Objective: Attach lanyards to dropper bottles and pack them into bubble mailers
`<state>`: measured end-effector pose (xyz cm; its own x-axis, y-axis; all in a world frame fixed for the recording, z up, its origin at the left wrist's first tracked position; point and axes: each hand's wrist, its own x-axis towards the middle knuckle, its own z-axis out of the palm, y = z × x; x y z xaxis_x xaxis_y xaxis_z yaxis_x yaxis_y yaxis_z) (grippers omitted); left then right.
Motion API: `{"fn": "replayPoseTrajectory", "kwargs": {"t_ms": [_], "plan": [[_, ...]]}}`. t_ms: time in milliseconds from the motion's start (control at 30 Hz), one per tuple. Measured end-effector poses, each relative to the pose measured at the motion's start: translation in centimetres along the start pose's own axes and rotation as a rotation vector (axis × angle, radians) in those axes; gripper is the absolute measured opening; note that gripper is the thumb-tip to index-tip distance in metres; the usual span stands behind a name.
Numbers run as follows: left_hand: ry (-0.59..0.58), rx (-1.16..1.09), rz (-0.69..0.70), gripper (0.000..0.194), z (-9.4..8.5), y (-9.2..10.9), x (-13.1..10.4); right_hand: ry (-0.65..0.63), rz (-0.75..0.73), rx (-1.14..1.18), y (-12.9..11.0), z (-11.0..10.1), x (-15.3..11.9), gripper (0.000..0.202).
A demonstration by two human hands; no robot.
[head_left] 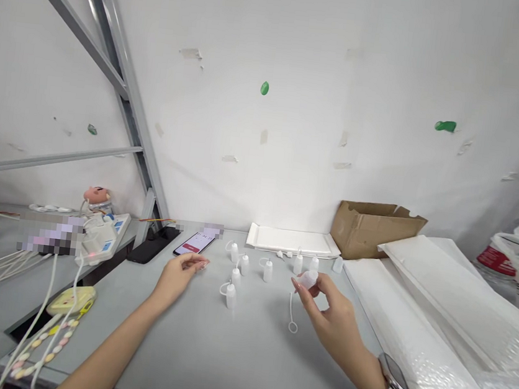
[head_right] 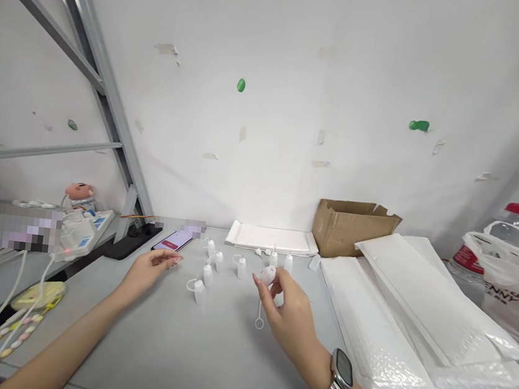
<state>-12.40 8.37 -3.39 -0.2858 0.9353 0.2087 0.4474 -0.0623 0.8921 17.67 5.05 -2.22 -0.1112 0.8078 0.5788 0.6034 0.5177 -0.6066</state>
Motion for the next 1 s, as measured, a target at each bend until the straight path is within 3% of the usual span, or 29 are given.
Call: {"fn": "replayPoseTrajectory", "kwargs": {"t_ms": [67, 167, 300, 400, 567, 800, 1000], "plan": [[0.003, -0.052, 0.002, 0.033, -0.1, 1.1, -0.5, -0.019, 0.017, 0.027, 0.0, 0.0, 0.0, 0.023], [-0.042, -0.146, 0.015, 0.032, 0.7, 4.5, -2.0, -0.066, 0.021, 0.095, -0.3, -0.1, -0.1, 0.021], [-0.230, -0.368, 0.075, 0.020, 4.0, 9.6, -4.3, -0.141, -0.013, 0.183, -1.1, 0.0, -0.4, 0.018], [-0.329, -0.481, 0.118, 0.016, 6.9, 11.4, -5.3, -0.155, -0.062, 0.202, -1.5, 0.1, -0.5, 0.018], [-0.398, -0.557, 0.120, 0.017, 9.3, 11.2, -5.7, -0.155, -0.008, 0.172, -1.2, 0.4, -0.5, 0.024], [-0.421, -0.588, 0.042, 0.022, 9.1, 10.0, -5.7, -0.235, 0.057, 0.088, -0.5, 0.9, -0.3, 0.029], [-0.391, -0.608, -0.011, 0.014, 9.5, 9.7, -5.9, -0.211, -0.020, -0.057, -0.2, 1.3, -0.4, 0.030]]}}
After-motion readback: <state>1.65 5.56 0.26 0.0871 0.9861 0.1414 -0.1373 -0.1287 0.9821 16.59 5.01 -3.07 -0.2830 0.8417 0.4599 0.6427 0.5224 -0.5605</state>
